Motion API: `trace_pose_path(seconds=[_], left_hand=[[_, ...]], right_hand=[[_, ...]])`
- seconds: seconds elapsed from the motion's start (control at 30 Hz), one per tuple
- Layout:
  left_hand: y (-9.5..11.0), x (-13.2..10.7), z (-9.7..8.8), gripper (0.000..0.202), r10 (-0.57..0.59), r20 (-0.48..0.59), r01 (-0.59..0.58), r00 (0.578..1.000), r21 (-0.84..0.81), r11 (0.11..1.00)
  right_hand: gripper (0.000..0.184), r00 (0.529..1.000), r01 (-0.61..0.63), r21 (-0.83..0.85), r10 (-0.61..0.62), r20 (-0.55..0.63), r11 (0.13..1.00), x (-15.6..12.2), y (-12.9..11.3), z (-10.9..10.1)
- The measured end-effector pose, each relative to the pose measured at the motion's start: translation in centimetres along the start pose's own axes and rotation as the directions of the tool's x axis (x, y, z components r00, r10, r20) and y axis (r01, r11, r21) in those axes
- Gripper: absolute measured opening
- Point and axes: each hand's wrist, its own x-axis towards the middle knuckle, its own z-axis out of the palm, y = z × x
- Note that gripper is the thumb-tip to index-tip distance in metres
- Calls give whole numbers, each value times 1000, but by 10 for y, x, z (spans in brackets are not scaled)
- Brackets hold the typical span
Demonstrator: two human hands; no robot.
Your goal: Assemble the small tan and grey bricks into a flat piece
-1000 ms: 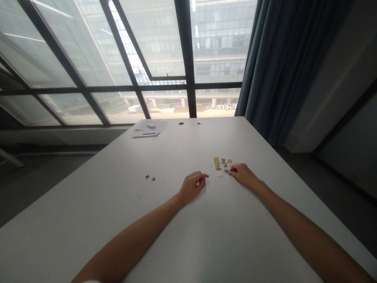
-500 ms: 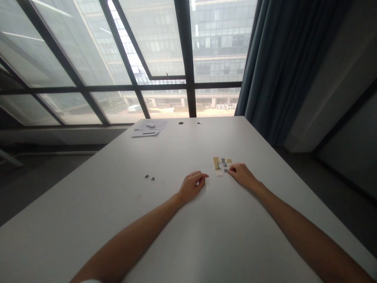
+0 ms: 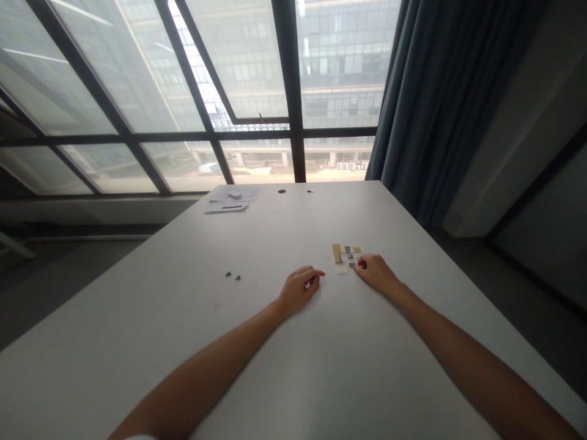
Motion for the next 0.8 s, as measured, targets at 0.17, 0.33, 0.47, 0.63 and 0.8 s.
trace_pose_path(seconds=[0.17,0.33,0.47,0.63,0.8], left_hand=[[1,0,0,26,-10,4,10,1000,0,1000],[1,1,-1,25,-4,4,4,1000,-7,1000],[1,1,0,26,-9,7,9,1000,-1,1000],[0,1,1,26,-13,15,13,1000,7,1000],[0,1,0,26,-17,13,17,1000,6,1000]], right_hand=[[18,1000,-16,-44,16,-5,999,2,1,7],[17,1000,-10,-64,9,-20,998,2,1,8],[18,1000,5,-65,-6,-20,998,1,0,7],[18,1000,3,-53,-4,-13,999,0,-1,6],[20,1000,26,-45,-26,-1,999,1,0,7]])
